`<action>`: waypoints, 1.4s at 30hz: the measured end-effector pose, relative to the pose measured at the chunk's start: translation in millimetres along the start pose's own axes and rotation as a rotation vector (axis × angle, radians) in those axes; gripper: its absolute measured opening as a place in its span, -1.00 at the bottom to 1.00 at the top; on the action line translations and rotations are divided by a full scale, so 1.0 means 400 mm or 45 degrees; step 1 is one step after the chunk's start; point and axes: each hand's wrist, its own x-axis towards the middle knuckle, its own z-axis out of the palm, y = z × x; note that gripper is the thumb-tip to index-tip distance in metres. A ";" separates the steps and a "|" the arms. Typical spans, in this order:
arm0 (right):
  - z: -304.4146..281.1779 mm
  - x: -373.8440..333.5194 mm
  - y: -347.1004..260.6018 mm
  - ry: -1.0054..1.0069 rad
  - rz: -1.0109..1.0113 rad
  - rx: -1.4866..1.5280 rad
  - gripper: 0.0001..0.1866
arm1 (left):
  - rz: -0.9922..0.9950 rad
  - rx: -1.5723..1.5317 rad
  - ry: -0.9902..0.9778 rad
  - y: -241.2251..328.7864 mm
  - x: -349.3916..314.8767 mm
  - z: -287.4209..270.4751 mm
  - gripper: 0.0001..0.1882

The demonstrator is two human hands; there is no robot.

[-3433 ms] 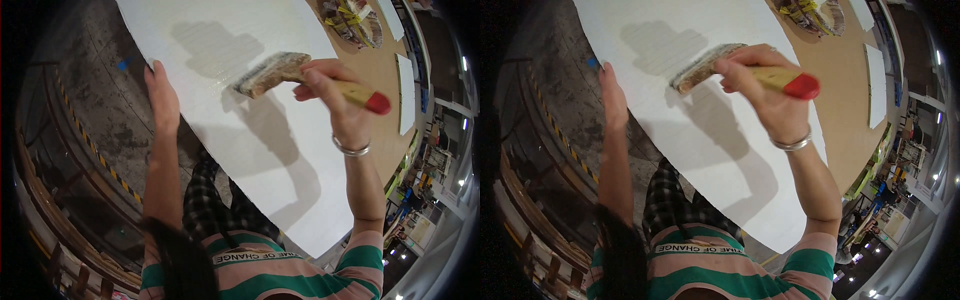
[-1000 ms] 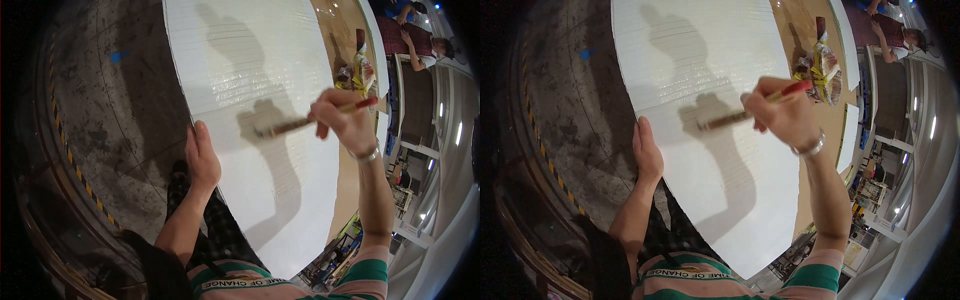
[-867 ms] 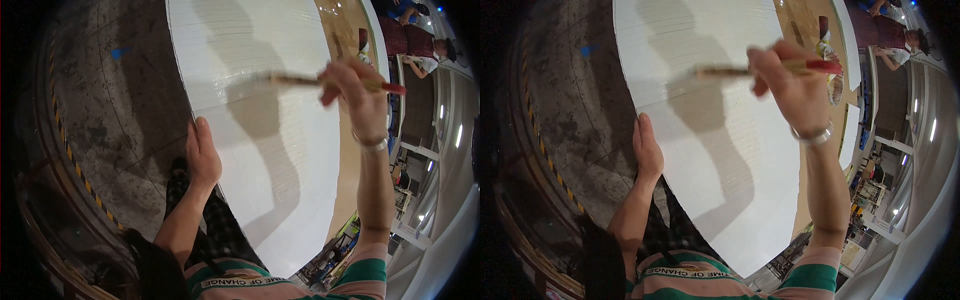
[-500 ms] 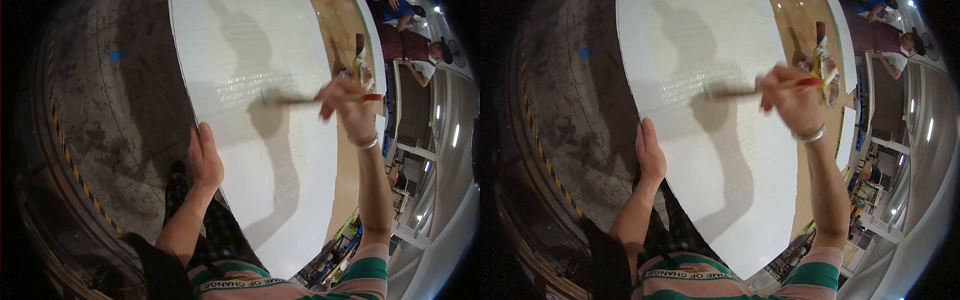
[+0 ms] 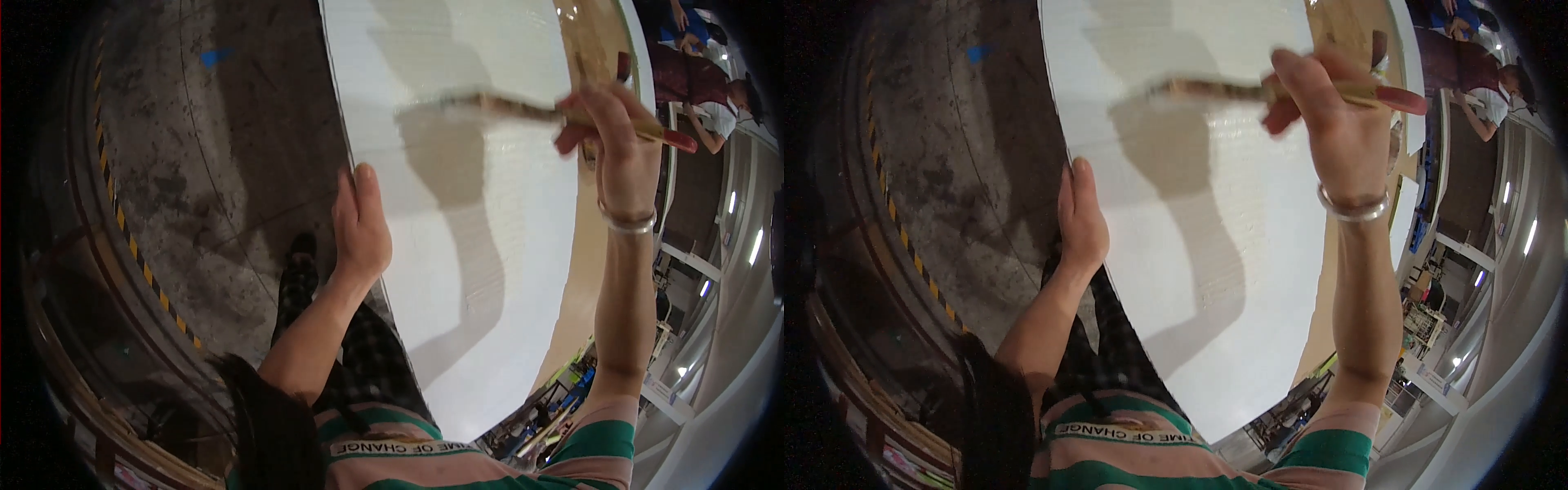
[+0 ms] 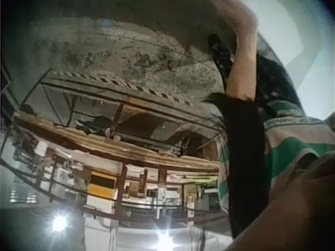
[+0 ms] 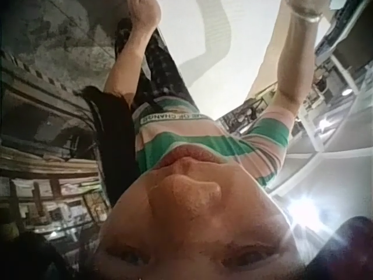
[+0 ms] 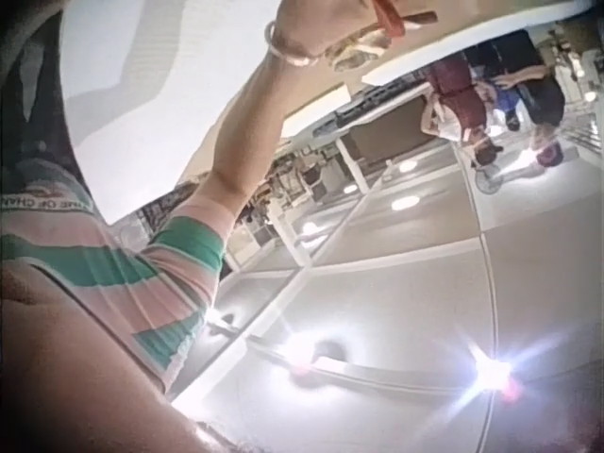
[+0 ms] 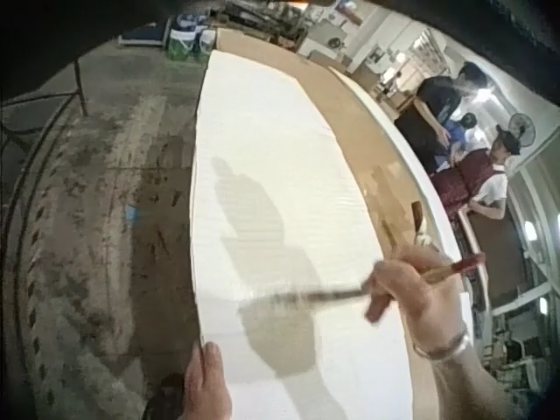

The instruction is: Applying glue with a large brush to white panels on a production table.

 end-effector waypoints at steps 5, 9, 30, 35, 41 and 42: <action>0.054 -0.071 0.010 -0.299 -0.290 -0.081 -0.75 | 0.112 0.071 0.043 -0.035 0.015 -0.013 -0.52; 0.044 -0.112 -0.028 -0.278 -0.224 -0.280 -0.67 | 0.086 0.065 0.036 -0.043 0.021 -0.015 -0.48; 0.057 -0.201 -0.047 -0.317 -0.305 -0.146 -0.72 | 0.241 0.272 0.079 -0.052 0.040 -0.023 -0.42; 0.083 -0.200 -0.005 -0.382 -0.426 -0.104 -0.69 | 0.248 0.230 0.074 -0.048 0.038 -0.015 -0.42; 0.046 -0.245 -0.040 -0.286 -0.248 -0.140 -0.73 | 0.238 0.203 0.058 -0.057 0.050 -0.026 -0.43; 0.057 -0.223 -0.051 -0.159 -0.310 -0.203 -0.74 | 0.233 0.186 0.038 -0.060 0.052 -0.026 -0.42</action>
